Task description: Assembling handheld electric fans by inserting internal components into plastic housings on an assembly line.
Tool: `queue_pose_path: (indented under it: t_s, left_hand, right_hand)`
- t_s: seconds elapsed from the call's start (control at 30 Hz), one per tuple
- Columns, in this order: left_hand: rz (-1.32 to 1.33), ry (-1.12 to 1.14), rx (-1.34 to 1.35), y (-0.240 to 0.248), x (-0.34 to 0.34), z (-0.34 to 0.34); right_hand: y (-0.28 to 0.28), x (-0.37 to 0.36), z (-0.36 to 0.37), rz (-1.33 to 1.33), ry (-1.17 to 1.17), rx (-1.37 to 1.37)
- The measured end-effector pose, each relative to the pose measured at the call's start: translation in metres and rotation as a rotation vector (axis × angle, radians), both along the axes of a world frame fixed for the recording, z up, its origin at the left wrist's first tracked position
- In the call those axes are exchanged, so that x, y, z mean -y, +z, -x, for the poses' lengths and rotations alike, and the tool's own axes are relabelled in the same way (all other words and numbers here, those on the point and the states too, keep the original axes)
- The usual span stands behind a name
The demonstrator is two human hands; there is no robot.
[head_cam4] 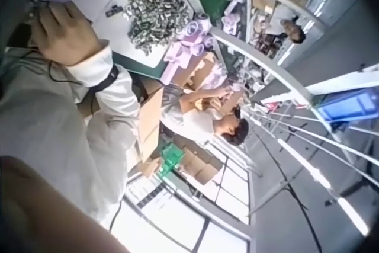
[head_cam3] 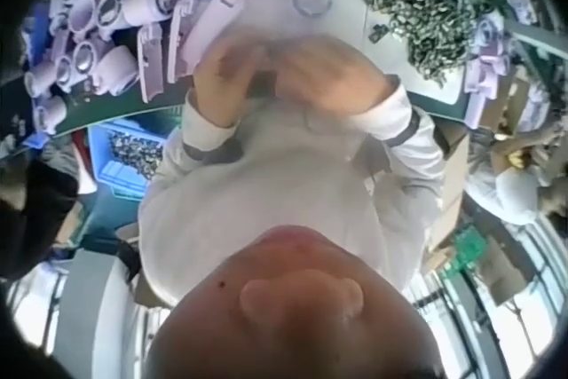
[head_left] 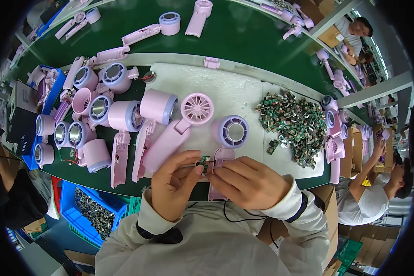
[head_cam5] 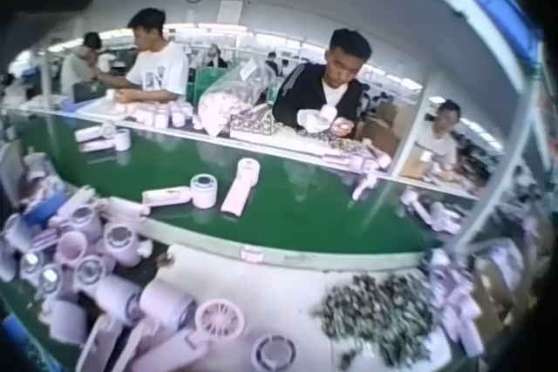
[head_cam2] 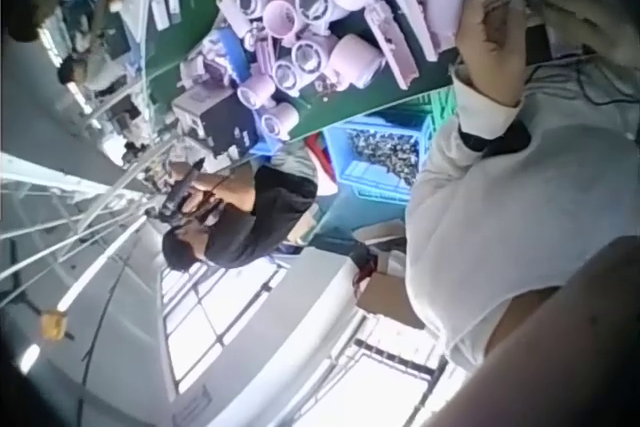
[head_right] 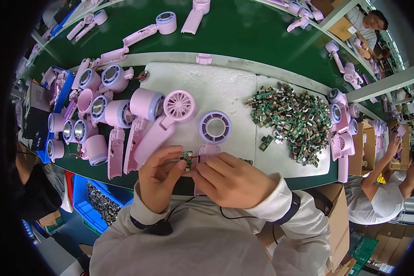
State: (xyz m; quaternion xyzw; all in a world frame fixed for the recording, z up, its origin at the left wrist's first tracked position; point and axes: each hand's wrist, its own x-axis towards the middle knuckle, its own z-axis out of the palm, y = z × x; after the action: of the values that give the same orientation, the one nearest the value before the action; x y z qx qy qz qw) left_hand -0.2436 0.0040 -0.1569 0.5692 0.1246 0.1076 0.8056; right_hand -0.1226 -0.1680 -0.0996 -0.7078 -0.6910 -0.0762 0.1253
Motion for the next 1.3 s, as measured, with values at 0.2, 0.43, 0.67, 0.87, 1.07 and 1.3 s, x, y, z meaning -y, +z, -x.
queue_pose_path:
  t_s: [0.2,0.43,0.67,0.87,1.07,1.3]
  left_hand:
    - [-0.013,-0.001,0.01,0.0,0.003,-0.001]
    - [0.053,0.021,0.043,-0.004,0.005,-0.004]
    - [0.084,-0.016,0.046,-0.001,0.0,-0.005]
    - [0.099,-0.023,0.062,-0.002,-0.001,-0.004]
    - [0.081,-0.037,0.063,-0.001,0.0,-0.005]
    - [0.078,-0.028,0.077,-0.003,0.001,-0.005]
  right_hand:
    - [0.007,0.002,0.005,0.03,-0.064,0.006]
    - [-0.002,-0.012,0.007,-0.247,-0.348,-0.43]
    - [0.007,-0.011,0.018,-0.301,-0.481,-0.624]
    - [0.002,-0.003,0.003,-0.217,-0.432,-0.535]
    - [-0.005,-0.005,-0.002,-0.169,-0.332,-0.573]
    - [-0.012,-0.012,0.0,-0.217,-0.323,-0.529]
